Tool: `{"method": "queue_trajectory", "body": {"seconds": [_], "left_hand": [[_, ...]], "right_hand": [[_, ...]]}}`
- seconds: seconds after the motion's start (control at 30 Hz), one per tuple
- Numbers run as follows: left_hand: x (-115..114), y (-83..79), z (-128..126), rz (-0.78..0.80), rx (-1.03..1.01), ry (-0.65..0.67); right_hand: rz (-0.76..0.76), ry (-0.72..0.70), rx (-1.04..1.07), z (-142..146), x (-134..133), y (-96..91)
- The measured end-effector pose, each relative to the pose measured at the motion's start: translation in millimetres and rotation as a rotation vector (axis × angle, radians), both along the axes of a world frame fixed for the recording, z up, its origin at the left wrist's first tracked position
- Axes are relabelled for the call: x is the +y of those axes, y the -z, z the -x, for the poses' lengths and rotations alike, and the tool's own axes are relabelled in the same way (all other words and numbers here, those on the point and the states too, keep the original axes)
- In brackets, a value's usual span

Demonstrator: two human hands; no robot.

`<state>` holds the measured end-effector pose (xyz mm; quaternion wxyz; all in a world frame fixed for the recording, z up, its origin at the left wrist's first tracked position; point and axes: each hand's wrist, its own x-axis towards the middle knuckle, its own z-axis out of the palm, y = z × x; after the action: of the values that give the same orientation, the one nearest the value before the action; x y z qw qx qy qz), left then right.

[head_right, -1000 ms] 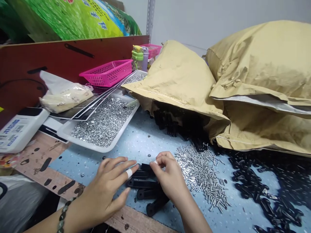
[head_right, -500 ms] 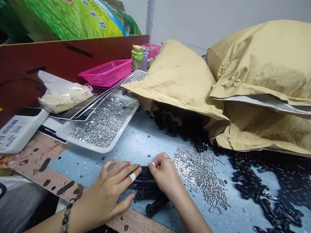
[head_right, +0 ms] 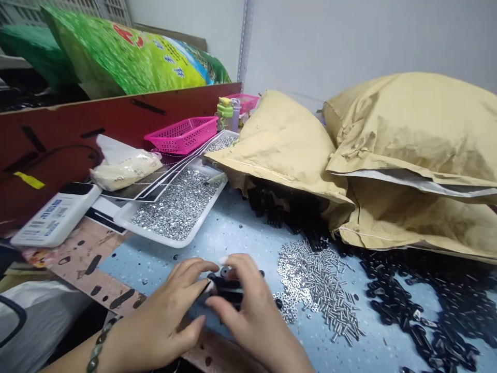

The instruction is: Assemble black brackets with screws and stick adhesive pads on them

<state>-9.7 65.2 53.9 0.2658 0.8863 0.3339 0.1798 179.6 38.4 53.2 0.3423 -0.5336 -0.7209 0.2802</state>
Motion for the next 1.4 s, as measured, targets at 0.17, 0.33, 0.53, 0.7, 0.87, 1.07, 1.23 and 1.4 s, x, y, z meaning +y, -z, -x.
{"method": "queue_trajectory", "body": {"seconds": [0.17, 0.33, 0.53, 0.7, 0.87, 1.07, 1.23, 1.4], "left_hand": [[11.6, -10.4, 31.2, 0.305, -0.185, -0.171], [20.2, -5.8, 59.4, -0.045, -0.187, -0.517], [23.1, 9.0, 37.6, -0.523, 0.134, -0.325], [17.7, 14.8, 35.1, -0.541, 0.159, -0.326], [-11.9, 24.6, 20.5, -0.321, 0.13, -0.088], [-15.2, 48.6, -29.3, -0.056, 0.057, 0.001], [-21.1, 56.8, -48.5, -0.093, -0.042, -0.116], [-20.9, 62.1, -51.1, -0.107, -0.071, -0.123]], "right_hand": [[0.055, -0.12, 0.231, 42.6, 8.8, -15.7], [0.191, 0.199, 0.6, 54.4, 49.6, 2.3], [0.202, 0.311, 0.451, 79.7, 86.5, 36.6], [-0.032, 0.374, 0.247, 36.7, 54.4, 13.2], [-0.144, 0.43, -0.141, -46.9, -50.7, 20.3], [-0.319, 0.272, -0.402, -52.7, -89.9, 72.0], [-0.312, 0.297, -0.362, -16.9, -64.6, 73.3], [-0.32, 0.186, -0.536, -2.1, -51.5, 73.8]]}}
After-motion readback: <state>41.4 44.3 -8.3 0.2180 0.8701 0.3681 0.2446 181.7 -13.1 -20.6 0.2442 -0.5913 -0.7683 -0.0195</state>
